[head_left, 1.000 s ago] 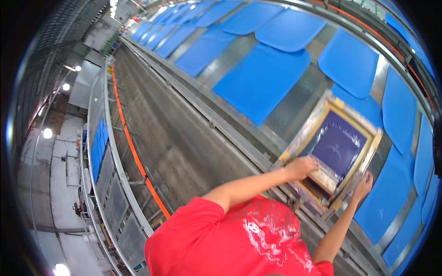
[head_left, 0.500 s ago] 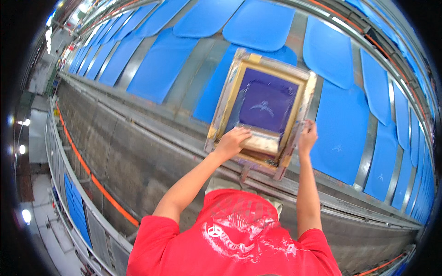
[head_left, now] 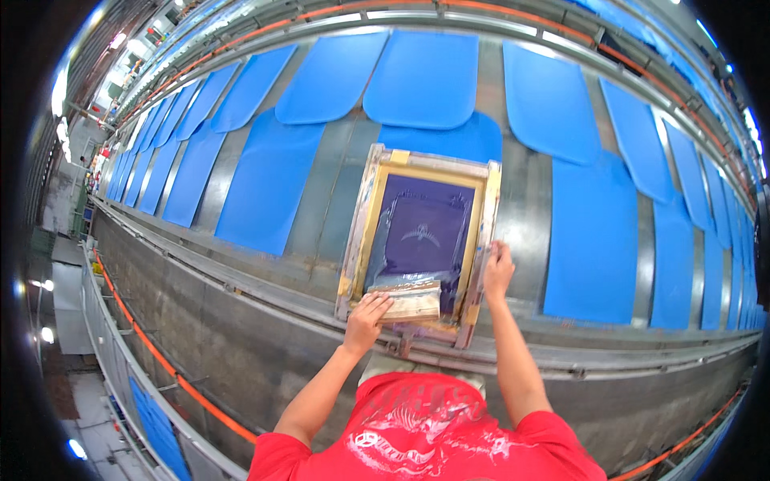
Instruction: The person uses a squeegee to pull purple ink across a screen-printing frame placed over blue fabric pieces on a long table. After completing the pass, the person lifts the frame, walks to a nearby station, and pours a liquid from a plastic cup onto the squeegee blade.
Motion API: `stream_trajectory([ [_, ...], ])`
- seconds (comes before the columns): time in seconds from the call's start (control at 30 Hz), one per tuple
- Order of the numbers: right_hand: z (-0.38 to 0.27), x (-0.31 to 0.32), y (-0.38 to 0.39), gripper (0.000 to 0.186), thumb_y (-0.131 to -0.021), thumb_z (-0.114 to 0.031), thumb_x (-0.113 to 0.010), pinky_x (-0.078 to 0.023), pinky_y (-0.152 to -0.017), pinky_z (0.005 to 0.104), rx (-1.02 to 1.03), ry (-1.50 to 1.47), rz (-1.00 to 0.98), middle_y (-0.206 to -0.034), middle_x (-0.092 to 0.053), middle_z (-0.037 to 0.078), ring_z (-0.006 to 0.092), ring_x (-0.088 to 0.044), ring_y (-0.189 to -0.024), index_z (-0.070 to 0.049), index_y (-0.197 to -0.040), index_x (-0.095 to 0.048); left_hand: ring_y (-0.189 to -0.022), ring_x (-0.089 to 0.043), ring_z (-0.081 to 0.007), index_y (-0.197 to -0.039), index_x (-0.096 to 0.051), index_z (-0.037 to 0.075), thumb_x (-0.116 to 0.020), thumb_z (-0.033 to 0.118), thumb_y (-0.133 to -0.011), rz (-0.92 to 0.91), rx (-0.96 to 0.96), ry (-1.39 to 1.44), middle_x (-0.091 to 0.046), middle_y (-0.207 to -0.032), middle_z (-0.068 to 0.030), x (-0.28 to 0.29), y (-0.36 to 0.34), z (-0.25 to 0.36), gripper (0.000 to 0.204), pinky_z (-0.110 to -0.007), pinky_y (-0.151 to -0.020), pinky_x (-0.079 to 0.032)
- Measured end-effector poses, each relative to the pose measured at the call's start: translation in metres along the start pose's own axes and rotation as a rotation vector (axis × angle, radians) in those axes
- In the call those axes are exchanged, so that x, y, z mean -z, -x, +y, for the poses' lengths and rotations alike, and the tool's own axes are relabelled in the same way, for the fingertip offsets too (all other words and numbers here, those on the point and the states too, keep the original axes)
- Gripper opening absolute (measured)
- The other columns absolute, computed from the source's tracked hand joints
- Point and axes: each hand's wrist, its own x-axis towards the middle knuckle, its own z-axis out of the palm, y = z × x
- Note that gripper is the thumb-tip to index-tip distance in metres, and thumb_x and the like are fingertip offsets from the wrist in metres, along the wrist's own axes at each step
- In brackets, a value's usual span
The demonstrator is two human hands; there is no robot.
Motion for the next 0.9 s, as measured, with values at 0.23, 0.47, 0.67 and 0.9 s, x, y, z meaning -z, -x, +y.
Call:
stream_trajectory([
  [0.23, -0.009, 0.007, -0.005, 0.026, -0.102, -0.030, -0.057, -0.050, -0.073, 0.0482, -0.200, 0.132, -0.145, -0.089, -0.070, 0.021, 0.0389, -0.068, -0.082, -0.008, -0.111, -0.068, -0.126, -0.059, -0.0322, -0.125, -0.067, 0.008, -0.063, -0.007, -0.075, -0.033, -0.115, -0.054, -0.067, -0.129, -0.0110, -0.009, -0.026, -0.021, 0.052, -0.046, -0.112, -0.043],
  [0.47, -0.088, 0.015, -0.047, 0.061, -0.084, -0.045, -0.077, -0.045, -0.103, 0.0485, 0.452, 0.499, -0.382, -0.139, -0.055, 0.018, 0.0390, -0.053, -0.126, -0.010, -0.132, -0.064, -0.110, -0.067, -0.0338, -0.117, -0.072, 0.011, -0.062, -0.004, -0.077, -0.192, -0.029, 0.178, -0.072, -0.117, -0.0147, 0.001, -0.202, -0.076, 0.044, -0.042, -0.097, -0.053],
  [0.67, -0.076, -0.063, -0.083, 0.042, -0.081, -0.011, -0.073, -0.050, -0.098, 0.0430, 0.464, 0.529, -0.602, -0.120, -0.062, 0.012, 0.0321, -0.060, -0.114, -0.008, -0.122, -0.066, -0.105, -0.068, -0.0326, -0.106, -0.075, 0.009, -0.064, -0.002, -0.077, -0.114, -0.141, 0.163, -0.073, -0.112, -0.0123, 0.003, -0.276, -0.064, 0.034, -0.042, -0.094, -0.053],
  [0.9, -0.061, -0.025, 0.066, 0.047, -0.074, 0.000, -0.069, -0.053, -0.093, 0.0402, 0.425, 0.456, -0.544, -0.120, -0.062, 0.009, 0.0301, -0.063, -0.109, -0.010, -0.119, -0.069, -0.119, -0.065, -0.0275, -0.110, -0.076, 0.011, -0.061, -0.009, -0.074, -0.107, -0.170, 0.022, -0.072, -0.122, -0.0082, -0.010, -0.127, -0.062, 0.044, -0.042, -0.108, -0.047],
])
